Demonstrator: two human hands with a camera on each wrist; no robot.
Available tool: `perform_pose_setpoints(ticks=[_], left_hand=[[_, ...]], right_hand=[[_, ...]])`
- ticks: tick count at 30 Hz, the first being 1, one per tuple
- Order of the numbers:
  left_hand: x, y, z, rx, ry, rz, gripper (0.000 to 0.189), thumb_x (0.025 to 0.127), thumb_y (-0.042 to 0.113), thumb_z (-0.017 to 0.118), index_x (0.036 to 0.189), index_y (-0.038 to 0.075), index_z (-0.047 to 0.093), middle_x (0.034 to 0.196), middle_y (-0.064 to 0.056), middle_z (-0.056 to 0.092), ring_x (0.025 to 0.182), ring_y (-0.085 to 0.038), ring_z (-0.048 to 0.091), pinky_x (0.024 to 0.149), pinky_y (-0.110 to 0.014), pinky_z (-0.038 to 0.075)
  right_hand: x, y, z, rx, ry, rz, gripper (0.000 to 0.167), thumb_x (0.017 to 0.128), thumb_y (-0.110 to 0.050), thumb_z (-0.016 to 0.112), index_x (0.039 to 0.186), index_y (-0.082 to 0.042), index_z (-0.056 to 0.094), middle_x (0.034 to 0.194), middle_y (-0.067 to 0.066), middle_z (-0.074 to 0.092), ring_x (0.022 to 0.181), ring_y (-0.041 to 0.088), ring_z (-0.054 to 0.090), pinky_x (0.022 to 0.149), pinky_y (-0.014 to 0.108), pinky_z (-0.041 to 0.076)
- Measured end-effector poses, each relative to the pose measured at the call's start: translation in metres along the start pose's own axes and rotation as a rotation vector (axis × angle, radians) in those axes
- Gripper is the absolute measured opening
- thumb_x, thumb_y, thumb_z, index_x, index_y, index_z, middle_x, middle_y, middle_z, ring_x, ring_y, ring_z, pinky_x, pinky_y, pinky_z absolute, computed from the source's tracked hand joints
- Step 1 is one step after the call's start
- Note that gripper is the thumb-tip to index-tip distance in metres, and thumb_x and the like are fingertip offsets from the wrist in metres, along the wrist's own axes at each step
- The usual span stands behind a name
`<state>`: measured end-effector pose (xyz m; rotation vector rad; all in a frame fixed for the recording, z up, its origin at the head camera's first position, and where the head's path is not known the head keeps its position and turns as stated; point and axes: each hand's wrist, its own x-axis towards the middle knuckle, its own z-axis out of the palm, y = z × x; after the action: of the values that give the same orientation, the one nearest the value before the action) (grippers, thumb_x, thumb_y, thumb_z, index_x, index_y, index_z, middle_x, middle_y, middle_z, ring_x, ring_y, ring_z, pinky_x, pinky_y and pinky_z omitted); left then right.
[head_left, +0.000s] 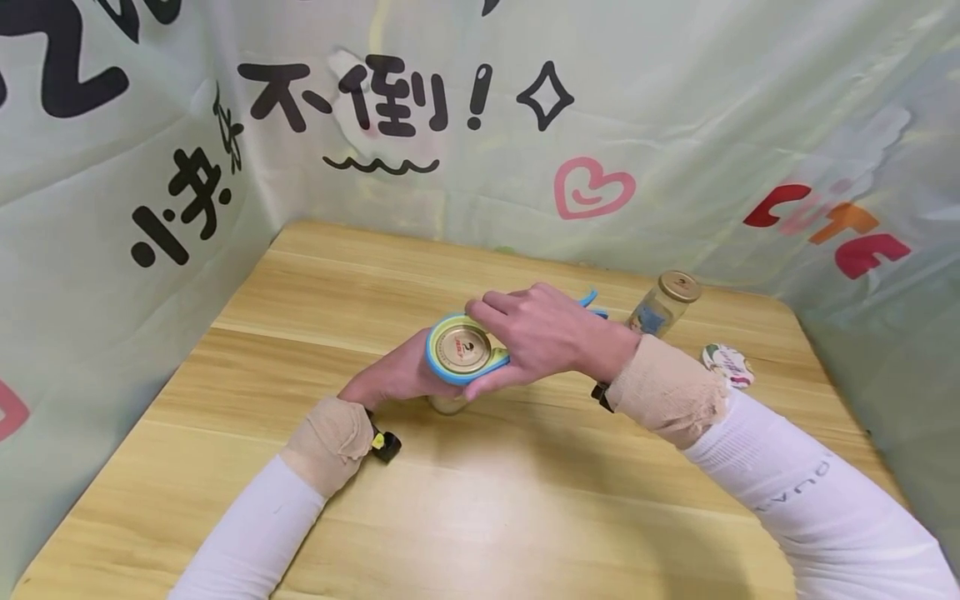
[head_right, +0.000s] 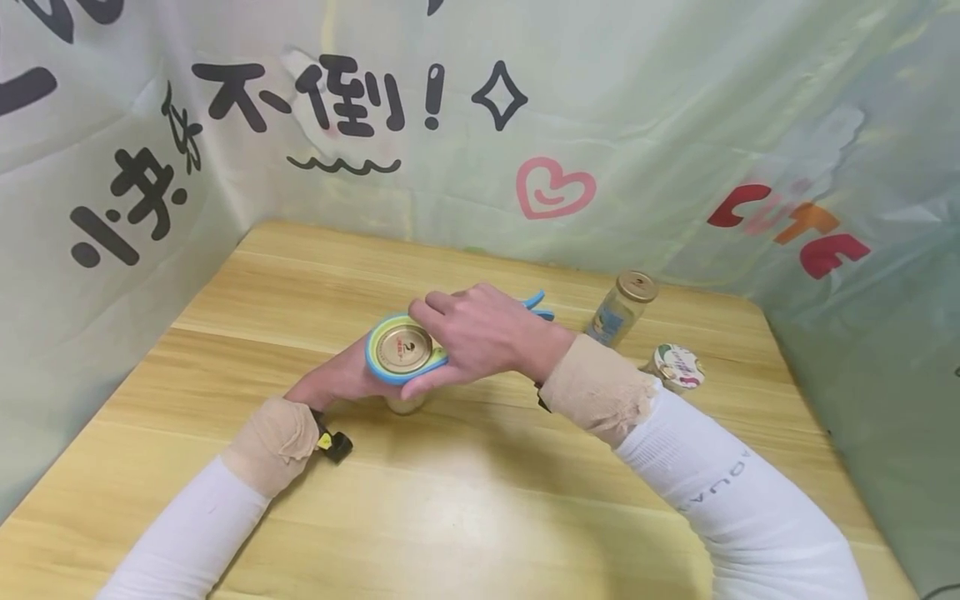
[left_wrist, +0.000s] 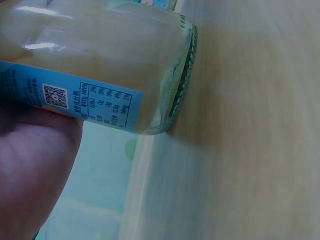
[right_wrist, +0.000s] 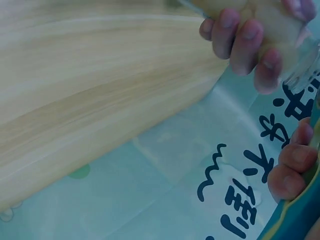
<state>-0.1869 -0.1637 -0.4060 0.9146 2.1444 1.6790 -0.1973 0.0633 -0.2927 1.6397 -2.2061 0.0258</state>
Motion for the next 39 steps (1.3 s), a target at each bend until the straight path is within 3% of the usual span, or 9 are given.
perform_pose_setpoints(ticks=[5,9,17,26,39], left_hand=[[0.002,0.0,-0.001,0.064,-0.018,0.045,0.056,0.082,0.011,0.084,0.132,0.012,0.06,0.123,-0.005,0.067,0.111,-0.018,0.061,0.108,-0.034,0.049],[0.003,0.001,0.0,0.081,-0.005,0.034,0.052,0.082,0.016,0.086,0.128,0.016,0.063,0.119,-0.001,0.069,0.109,-0.017,0.063,0.105,-0.032,0.051],[0.004,0.001,0.002,0.018,0.001,0.006,0.046,0.08,0.018,0.088,0.121,0.019,0.066,0.115,0.0,0.069,0.109,-0.019,0.064,0.105,-0.038,0.052],[0.005,0.0,0.005,-0.092,-0.019,0.012,0.041,0.082,0.009,0.084,0.118,0.008,0.064,0.108,-0.01,0.07,0.104,-0.022,0.067,0.105,-0.036,0.051],[0.005,0.001,0.005,-0.098,-0.015,0.016,0.039,0.081,-0.003,0.077,0.114,0.011,0.063,0.104,-0.005,0.07,0.099,-0.02,0.066,0.097,-0.031,0.053]], right_hand=[[-0.005,-0.011,-0.006,0.016,0.009,-0.015,0.099,0.084,-0.093,0.021,0.111,-0.006,0.061,0.074,-0.004,0.056,0.05,0.007,0.042,0.042,0.023,0.033],[-0.011,-0.019,-0.009,0.03,0.009,-0.008,0.099,0.085,-0.092,0.019,0.112,-0.006,0.062,0.075,-0.004,0.056,0.05,0.006,0.04,0.041,0.022,0.029],[-0.025,-0.033,-0.005,0.109,0.013,-0.018,0.097,0.087,-0.09,0.022,0.115,-0.006,0.063,0.076,-0.006,0.059,0.051,0.004,0.044,0.043,0.019,0.034],[-0.039,-0.047,0.0,0.247,-0.069,0.023,0.096,0.09,-0.087,0.021,0.117,-0.005,0.064,0.084,-0.006,0.066,0.056,-0.003,0.045,0.05,0.013,0.039],[-0.059,-0.057,0.029,0.537,-0.252,0.136,0.085,0.091,-0.086,0.026,0.108,-0.012,0.064,0.079,-0.012,0.056,0.058,-0.008,0.038,0.05,0.008,0.031]])
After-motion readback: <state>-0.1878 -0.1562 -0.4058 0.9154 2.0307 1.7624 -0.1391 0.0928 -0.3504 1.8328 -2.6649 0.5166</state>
